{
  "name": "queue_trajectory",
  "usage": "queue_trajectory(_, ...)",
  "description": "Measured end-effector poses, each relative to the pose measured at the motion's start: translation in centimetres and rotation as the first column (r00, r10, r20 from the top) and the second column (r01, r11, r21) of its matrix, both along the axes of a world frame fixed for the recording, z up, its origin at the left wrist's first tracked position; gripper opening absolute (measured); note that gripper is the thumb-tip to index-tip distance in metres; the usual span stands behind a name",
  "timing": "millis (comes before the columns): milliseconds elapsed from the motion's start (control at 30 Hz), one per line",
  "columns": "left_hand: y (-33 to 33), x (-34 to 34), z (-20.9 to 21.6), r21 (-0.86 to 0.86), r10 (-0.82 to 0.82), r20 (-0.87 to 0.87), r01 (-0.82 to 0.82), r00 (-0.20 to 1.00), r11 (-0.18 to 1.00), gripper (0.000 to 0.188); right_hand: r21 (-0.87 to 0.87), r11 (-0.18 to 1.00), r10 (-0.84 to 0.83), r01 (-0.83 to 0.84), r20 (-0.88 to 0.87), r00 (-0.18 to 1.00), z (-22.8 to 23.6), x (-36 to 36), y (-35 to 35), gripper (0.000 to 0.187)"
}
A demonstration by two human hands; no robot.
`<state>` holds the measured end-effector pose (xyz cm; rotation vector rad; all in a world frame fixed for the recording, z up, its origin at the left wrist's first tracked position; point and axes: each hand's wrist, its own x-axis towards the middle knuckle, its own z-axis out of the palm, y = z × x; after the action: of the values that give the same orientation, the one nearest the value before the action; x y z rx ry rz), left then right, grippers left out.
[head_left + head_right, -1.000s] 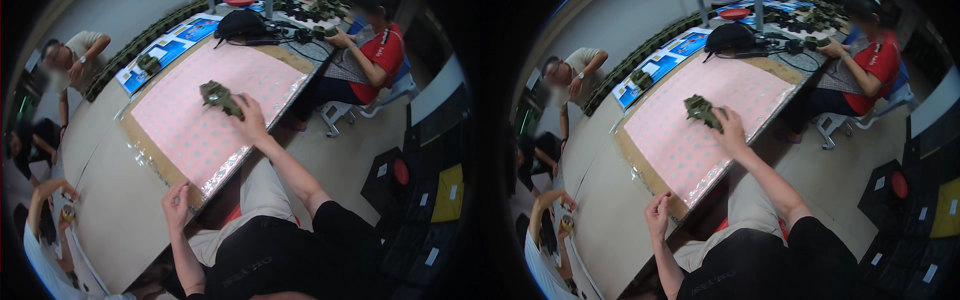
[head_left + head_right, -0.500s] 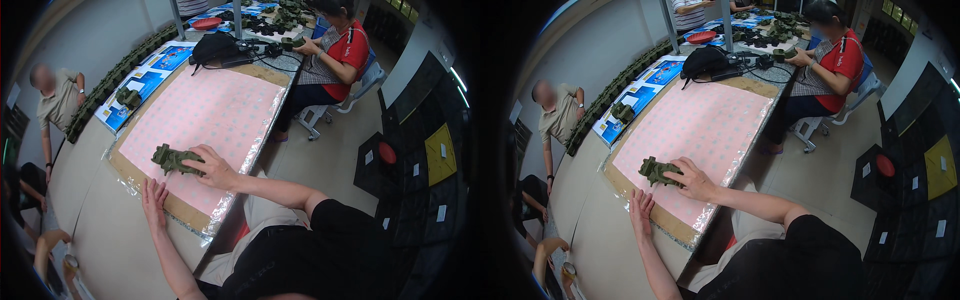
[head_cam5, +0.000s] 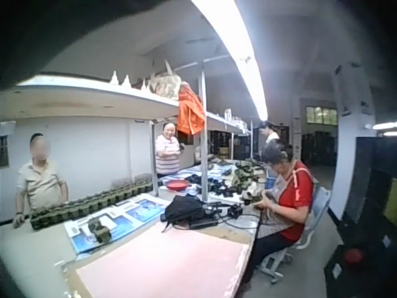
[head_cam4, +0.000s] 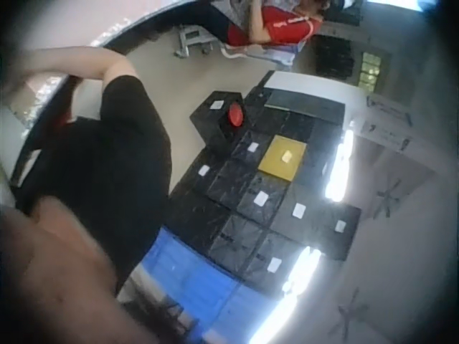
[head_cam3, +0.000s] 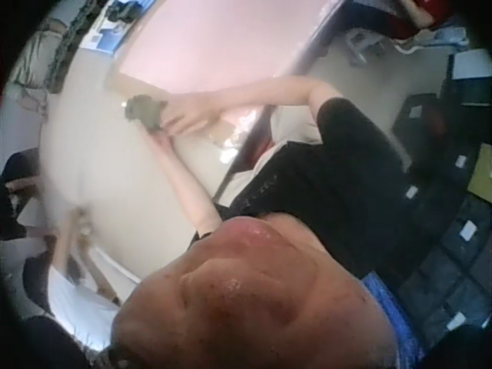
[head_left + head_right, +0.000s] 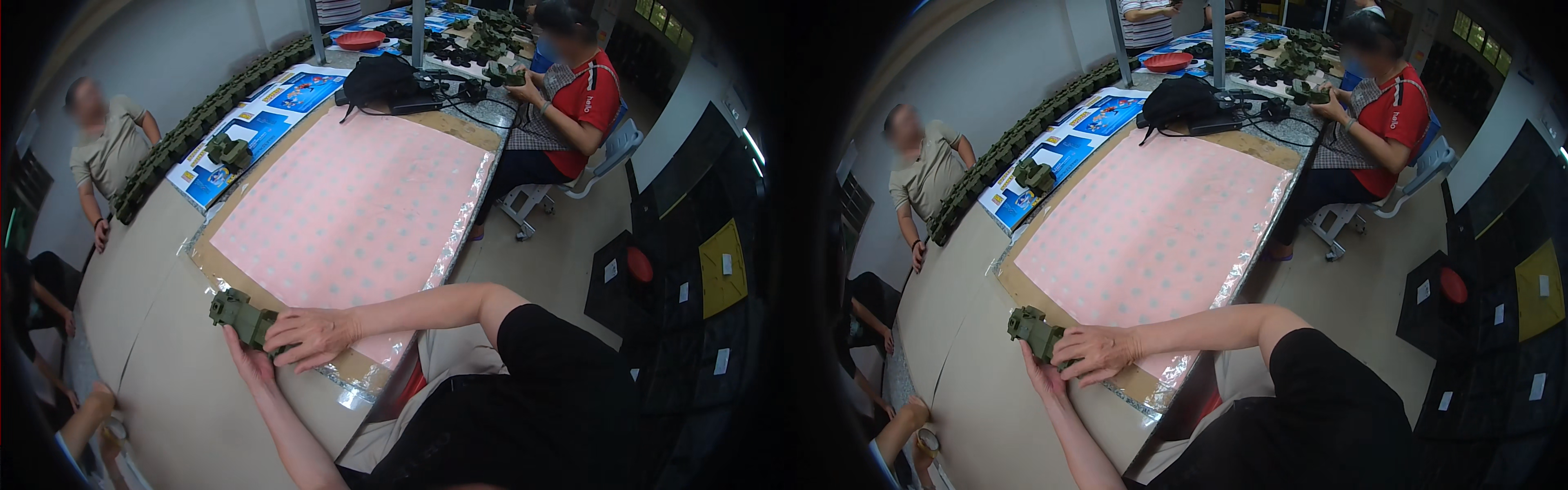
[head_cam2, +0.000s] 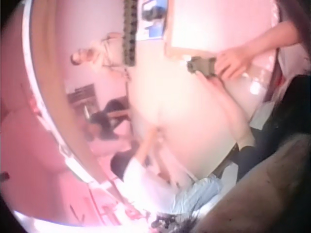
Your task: The person assembles green plastic toy vehicles by hand. They pick up a vehicle body and attach black plastic wheel components to the sides, snapping them into place. The person handles the parts one at a time, rotating the vehicle to fit the wheels securely.
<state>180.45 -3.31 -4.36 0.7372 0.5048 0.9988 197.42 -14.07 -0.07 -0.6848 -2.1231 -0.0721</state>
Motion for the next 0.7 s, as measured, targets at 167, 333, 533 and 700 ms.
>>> queue_trajectory(167, -0.6, 0.4, 0.8, -0.053, -0.08, 0.041, 0.082, 0.996, 0.995, 0.051, -0.056, 0.973, -0.23, 0.224, -0.308, 0.923, 0.2, 2.3, 3.4, 0.02)
queue_trajectory(333, -0.6, 0.3, 1.0, -0.049, -0.088, 0.023, 0.089, 0.996, 0.995, 0.051, -0.257, 0.918, -0.39, 0.303, -0.441, 0.809, -2.2, 4.1, 4.9, 0.017)
queue_trajectory(533, -0.5, 0.3, 0.8, -0.089, -0.113, 0.053, 0.117, 0.992, 0.989, 0.052, -0.371, 0.9, -0.388, 0.227, -0.448, 0.805, -2.8, 4.3, 5.0, 0.017)
queue_trajectory(700, -0.8, 0.5, 1.2, -0.068, -0.123, 0.045, 0.126, 0.991, 0.99, 0.051, -0.519, 0.846, -0.372, 0.122, -0.41, 0.833, -2.5, 3.8, 4.6, 0.022)
